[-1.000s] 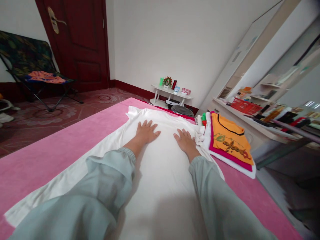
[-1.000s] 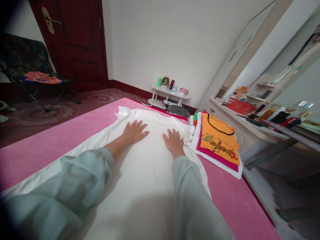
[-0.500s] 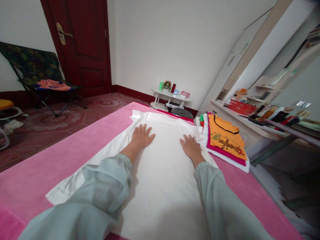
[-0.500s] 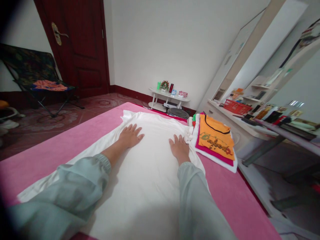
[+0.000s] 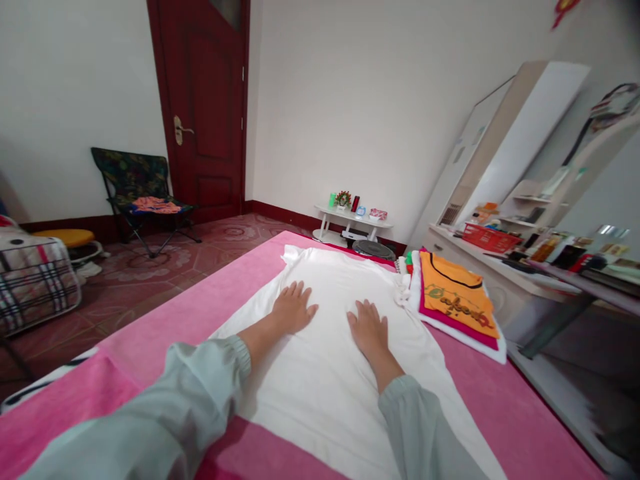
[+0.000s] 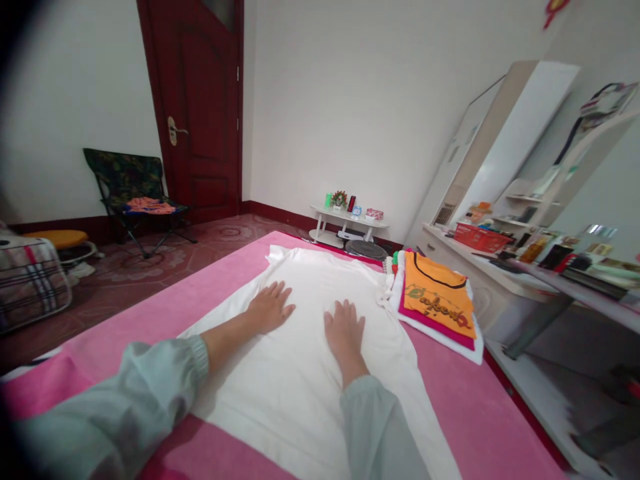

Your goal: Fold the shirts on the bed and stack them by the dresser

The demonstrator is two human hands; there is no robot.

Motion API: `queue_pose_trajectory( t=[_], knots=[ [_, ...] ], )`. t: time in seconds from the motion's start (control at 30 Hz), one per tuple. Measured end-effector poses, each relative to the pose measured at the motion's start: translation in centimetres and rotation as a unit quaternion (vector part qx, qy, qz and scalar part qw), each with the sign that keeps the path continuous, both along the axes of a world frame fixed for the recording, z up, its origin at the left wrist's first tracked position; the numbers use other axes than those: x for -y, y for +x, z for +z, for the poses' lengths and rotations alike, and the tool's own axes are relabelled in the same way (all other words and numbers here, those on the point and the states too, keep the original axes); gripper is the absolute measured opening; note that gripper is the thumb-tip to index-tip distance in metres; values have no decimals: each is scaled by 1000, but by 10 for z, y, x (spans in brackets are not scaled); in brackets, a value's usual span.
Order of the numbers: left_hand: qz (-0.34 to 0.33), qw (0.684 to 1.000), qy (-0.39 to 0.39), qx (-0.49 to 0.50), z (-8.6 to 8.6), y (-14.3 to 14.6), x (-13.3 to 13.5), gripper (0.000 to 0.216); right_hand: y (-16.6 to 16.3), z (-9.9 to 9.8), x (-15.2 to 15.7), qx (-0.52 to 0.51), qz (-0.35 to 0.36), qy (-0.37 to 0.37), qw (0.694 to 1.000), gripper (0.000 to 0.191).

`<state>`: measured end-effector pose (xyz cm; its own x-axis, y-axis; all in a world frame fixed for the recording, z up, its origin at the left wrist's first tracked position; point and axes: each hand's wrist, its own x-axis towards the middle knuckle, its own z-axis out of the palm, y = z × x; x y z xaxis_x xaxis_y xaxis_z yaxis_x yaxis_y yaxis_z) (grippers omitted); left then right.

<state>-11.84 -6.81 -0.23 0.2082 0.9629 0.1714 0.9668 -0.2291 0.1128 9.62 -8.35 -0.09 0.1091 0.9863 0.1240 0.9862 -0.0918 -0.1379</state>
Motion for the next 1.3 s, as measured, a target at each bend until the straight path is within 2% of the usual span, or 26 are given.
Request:
queue_pose_trajectory(
  t=[0.17, 0.27, 0.4, 0.57, 0.7, 0.8, 0.87, 0.97, 1.03, 1.1, 1.17, 1.2, 1.27, 1.3],
  knots=[
    [-130, 991, 1, 7, 3, -54, 21, 58, 13, -2, 1, -76, 45, 57, 995, 46],
    [-147, 989, 20, 28, -2, -95, 27, 57, 18, -3, -1, -107, 50, 79, 990, 41],
    [-80, 995, 36, 44, 1, -132, 36, 60, 18, -4, -1, -134, 62, 95, 984, 39],
    [10, 998, 23, 59, 26, -141, 54, 49, 19, -4, -1, -153, 68, 102, 981, 37],
    [59, 985, -79, 141, 34, -143, 58, 47, 18, -1, 1, -160, 70, 101, 979, 35],
    [81, 950, -176, 245, 42, -143, 53, 43, 17, 1, 3, -173, 72, 100, 977, 34],
    [88, 911, -226, 333, 59, -135, 50, 49, 18, 1, 3, -188, 74, 101, 974, 33],
    [60, 871, -238, 425, 99, -103, 49, 53, 22, -2, -2, -245, 80, 117, 959, 31],
    [5, 855, -219, 470, 124, -70, 52, 52, 27, -5, -9, -323, 79, 143, 932, 30],
    [-57, 837, -229, 493, 135, -30, 58, 54, 34, -7, -14, -409, 64, 182, 892, 34],
    [-123, 844, -270, 448, 129, 9, 67, 58, 40, -8, -17, -474, 38, 217, 852, 39],
    [-153, 838, -330, 406, 121, 27, 72, 65, 42, -7, -17, -496, 29, 227, 838, 41],
    [-229, 783, -466, 342, 100, 54, 79, 73, 43, -4, -14, -525, 19, 226, 821, 45],
    [-257, 767, -488, 327, 89, 63, 80, 68, 42, -3, -12, -532, 20, 216, 818, 46]
  ],
)
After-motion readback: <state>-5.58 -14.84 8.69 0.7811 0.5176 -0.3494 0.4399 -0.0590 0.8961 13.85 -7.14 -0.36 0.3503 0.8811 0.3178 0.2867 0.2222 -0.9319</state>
